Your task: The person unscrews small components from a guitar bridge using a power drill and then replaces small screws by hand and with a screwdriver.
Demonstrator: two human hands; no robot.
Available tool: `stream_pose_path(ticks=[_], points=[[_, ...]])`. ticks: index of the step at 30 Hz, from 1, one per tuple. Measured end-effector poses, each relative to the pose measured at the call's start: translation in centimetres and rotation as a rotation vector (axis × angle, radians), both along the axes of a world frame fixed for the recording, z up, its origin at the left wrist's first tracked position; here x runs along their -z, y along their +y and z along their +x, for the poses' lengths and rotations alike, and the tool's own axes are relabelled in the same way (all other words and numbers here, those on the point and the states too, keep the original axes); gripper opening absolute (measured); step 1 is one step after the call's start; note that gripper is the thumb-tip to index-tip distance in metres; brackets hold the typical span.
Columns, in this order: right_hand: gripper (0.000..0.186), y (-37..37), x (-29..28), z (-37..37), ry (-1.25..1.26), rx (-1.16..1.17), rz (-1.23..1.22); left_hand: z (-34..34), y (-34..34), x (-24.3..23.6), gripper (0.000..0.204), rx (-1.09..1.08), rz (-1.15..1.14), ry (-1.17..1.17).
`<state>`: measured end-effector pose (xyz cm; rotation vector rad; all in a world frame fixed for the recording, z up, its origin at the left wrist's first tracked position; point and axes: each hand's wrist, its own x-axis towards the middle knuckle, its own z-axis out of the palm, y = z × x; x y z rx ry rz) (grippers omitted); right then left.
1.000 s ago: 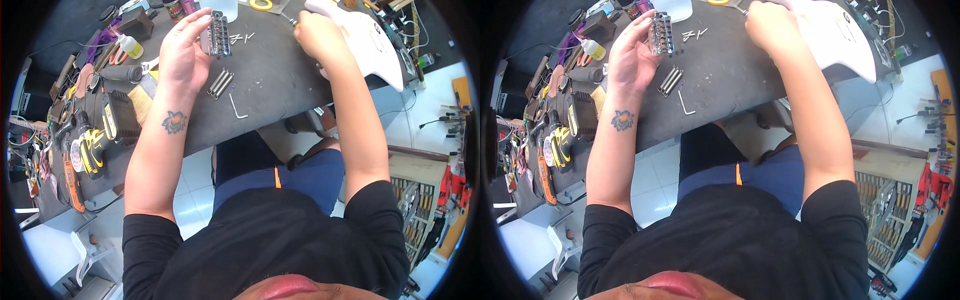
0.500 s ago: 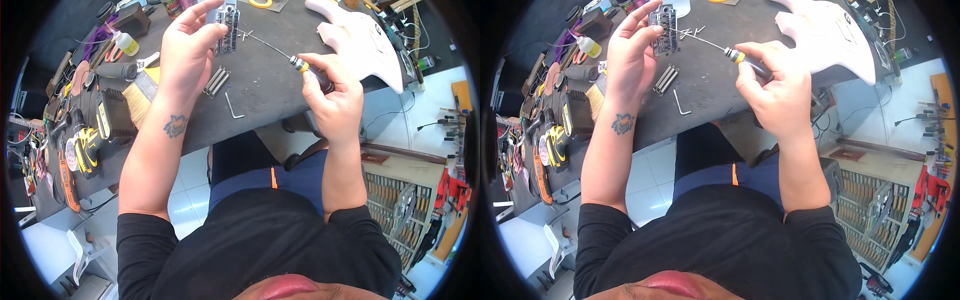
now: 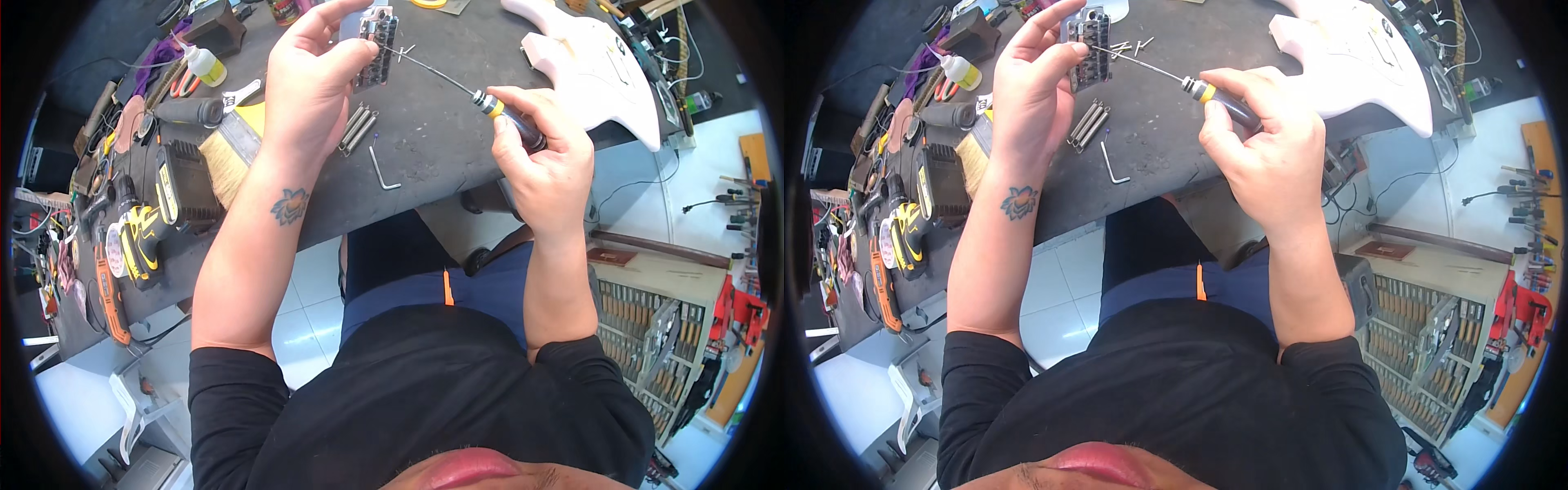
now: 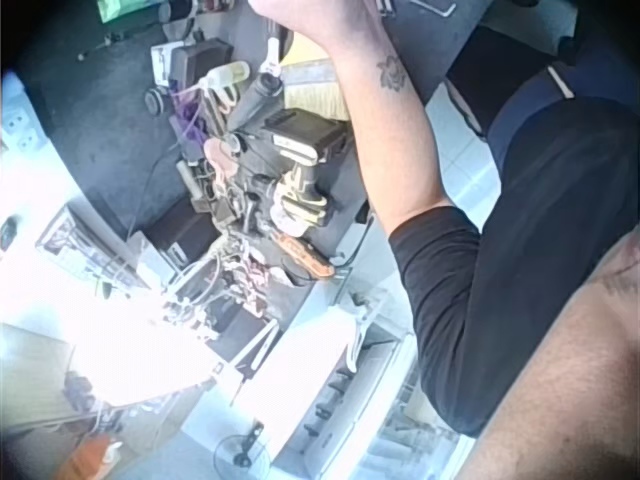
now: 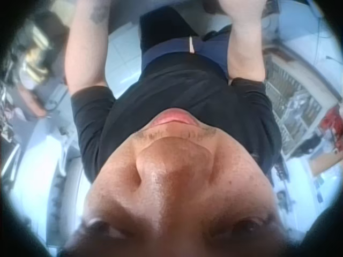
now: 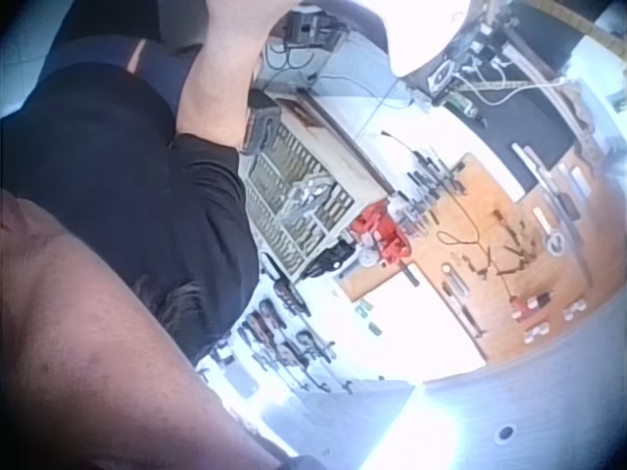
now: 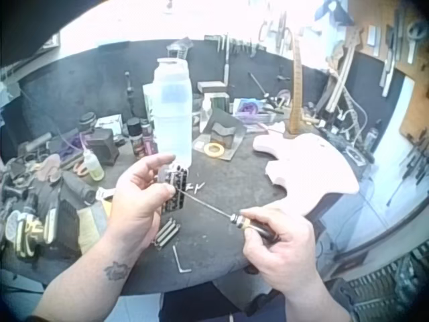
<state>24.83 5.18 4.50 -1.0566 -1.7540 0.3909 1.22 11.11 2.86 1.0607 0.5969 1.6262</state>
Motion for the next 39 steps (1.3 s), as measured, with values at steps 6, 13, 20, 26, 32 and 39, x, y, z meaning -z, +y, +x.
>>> stream_pose_path(ticks=[6, 13, 20, 26, 32, 39], points=[[0.022, -0.1, 0.1, 0.2, 0.013, 0.002, -0.003, -0.1, 0.2, 0.1, 0.05, 0.0, 0.022, 0.043], [0.021, -0.3, -0.1, 0.7, 0.049, -0.022, -0.065, 0.2, 0.0, -0.2, 0.051, 0.034, 0.064, 0.042], [0.021, -0.7, -0.4, 0.8, 0.113, -0.004, -0.084, 0.0, -0.2, -0.7, 0.052, 0.001, 0.0, 0.044], [0.021, -0.1, 0.0, 1.1, 0.034, 0.042, -0.146, -0.2, 0.1, -0.6, 0.051, -0.053, -0.07, 0.026], [0.02, -0.3, 0.0, 1.3, 0.107, -0.019, -0.216, -0.7, 0.2, -0.5, 0.048, 0.095, -0.184, 0.082], [0.02, -0.3, -0.1, 1.4, 0.196, -0.055, -0.254, -0.3, -0.3, -0.1, 0.031, 0.341, -0.07, 0.268]])
